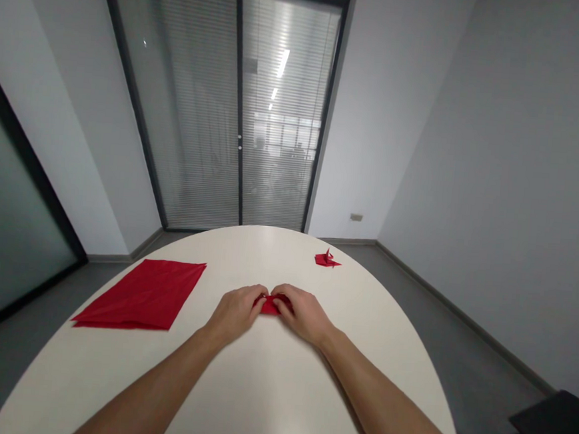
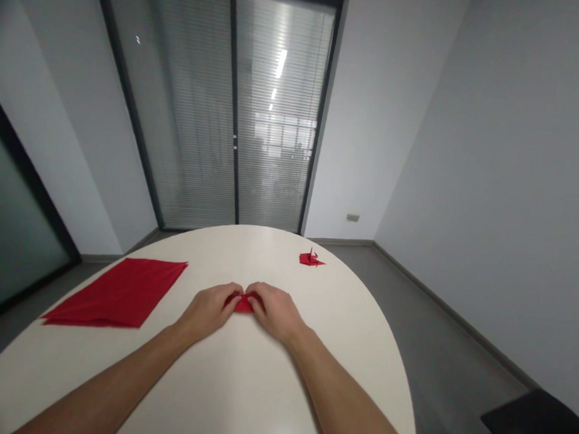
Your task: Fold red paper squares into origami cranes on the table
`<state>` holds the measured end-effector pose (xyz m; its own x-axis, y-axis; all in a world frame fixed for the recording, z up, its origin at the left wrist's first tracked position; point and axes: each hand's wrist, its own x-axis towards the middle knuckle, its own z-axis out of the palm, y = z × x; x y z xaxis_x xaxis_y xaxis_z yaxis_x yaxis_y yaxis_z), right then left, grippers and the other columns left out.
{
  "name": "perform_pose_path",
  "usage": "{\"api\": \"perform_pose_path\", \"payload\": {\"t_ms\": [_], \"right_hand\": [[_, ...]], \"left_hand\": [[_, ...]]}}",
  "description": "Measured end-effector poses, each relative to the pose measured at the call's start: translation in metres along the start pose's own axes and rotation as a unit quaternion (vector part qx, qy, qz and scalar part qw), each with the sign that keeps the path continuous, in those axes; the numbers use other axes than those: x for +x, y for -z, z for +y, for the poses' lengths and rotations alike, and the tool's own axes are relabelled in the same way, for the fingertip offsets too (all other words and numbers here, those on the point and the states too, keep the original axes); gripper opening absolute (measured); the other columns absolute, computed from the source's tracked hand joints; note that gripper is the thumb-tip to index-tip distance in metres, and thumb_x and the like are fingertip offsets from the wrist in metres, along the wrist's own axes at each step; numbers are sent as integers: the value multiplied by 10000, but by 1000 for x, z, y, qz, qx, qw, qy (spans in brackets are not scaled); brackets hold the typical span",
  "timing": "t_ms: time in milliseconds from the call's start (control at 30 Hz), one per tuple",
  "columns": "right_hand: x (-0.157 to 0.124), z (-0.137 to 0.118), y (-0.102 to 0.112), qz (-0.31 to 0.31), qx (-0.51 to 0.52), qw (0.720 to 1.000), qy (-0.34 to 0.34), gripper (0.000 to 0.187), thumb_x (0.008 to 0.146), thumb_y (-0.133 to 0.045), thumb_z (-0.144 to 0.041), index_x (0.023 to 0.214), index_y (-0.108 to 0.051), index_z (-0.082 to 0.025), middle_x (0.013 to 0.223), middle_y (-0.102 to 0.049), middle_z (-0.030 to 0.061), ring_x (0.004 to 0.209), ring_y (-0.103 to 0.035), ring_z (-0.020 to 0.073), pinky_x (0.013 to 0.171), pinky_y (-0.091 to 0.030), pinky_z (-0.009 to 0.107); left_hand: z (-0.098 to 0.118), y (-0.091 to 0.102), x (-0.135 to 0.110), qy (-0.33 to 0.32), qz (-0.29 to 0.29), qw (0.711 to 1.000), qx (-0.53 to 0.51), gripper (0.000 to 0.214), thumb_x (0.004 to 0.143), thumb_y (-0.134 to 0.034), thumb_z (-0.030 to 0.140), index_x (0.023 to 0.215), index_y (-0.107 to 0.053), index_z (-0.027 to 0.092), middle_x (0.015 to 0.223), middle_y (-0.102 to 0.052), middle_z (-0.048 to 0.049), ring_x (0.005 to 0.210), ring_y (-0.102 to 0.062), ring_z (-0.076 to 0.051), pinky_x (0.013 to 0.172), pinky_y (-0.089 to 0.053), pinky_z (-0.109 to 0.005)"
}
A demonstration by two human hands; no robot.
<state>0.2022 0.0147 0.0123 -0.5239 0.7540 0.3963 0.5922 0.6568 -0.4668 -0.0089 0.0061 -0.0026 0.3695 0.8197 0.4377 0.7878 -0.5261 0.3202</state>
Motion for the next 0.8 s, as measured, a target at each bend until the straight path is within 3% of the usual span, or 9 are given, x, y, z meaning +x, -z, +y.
{"api": "perform_pose_path", "payload": {"t_ms": [133, 233, 300, 533, 800], "right_hand": [[0, -2, 3, -4, -19, 997, 73, 330, 854, -720, -284, 1165, -623, -232, 1277, -657, 72, 1118, -633, 225, 957, -485, 338], [1, -1, 3, -3, -34, 996, 85, 220, 878, -694, -252, 1095, -662, -239, 1348, -615, 68, 1162, -624, 224, 986, -488, 356], [1, 0, 3, 1, -31, 997, 77, 135, 917, -633, -219, 1040, -685, -242, 1328, -624, 58, 1110, -650, 199, 952, -508, 336], [-1, 5, 0, 17, 12, 999, 30, 140, 912, -625, -185, 1002, -717, -242, 1275, -656, 41, 1059, -669, 176, 944, -507, 314], [1, 17, -7, 13, 11, 999, 32, 108, 875, -666, -153, 952, -705, -219, 1063, -726, 41, 1010, -640, 197, 910, -489, 324]], "left_hand": [[0, 0, 1, 30, 11, 999, -36, 158, 973, -472, 211, 1039, -609, 255, 961, -729, -5, 851, -678, -186, 754, -463, -277], [-1, -2, 2, 56, 20, 995, -85, 144, 967, -476, 212, 1032, -600, 248, 933, -724, -1, 836, -678, -177, 747, -462, -268], [-1, -2, 2, 62, 20, 992, -112, 138, 961, -482, 207, 1027, -597, 245, 924, -722, 2, 834, -678, -172, 752, -463, -265], [2, 0, 0, 44, 8, 992, -114, 167, 996, -457, 270, 1022, -620, 252, 948, -717, 10, 798, -659, -160, 746, -454, -265], [6, 2, 0, -44, -21, 993, -105, 96, 954, -557, 253, 950, -650, 230, 1003, -700, -22, 946, -627, -186, 849, -483, -297]]}}
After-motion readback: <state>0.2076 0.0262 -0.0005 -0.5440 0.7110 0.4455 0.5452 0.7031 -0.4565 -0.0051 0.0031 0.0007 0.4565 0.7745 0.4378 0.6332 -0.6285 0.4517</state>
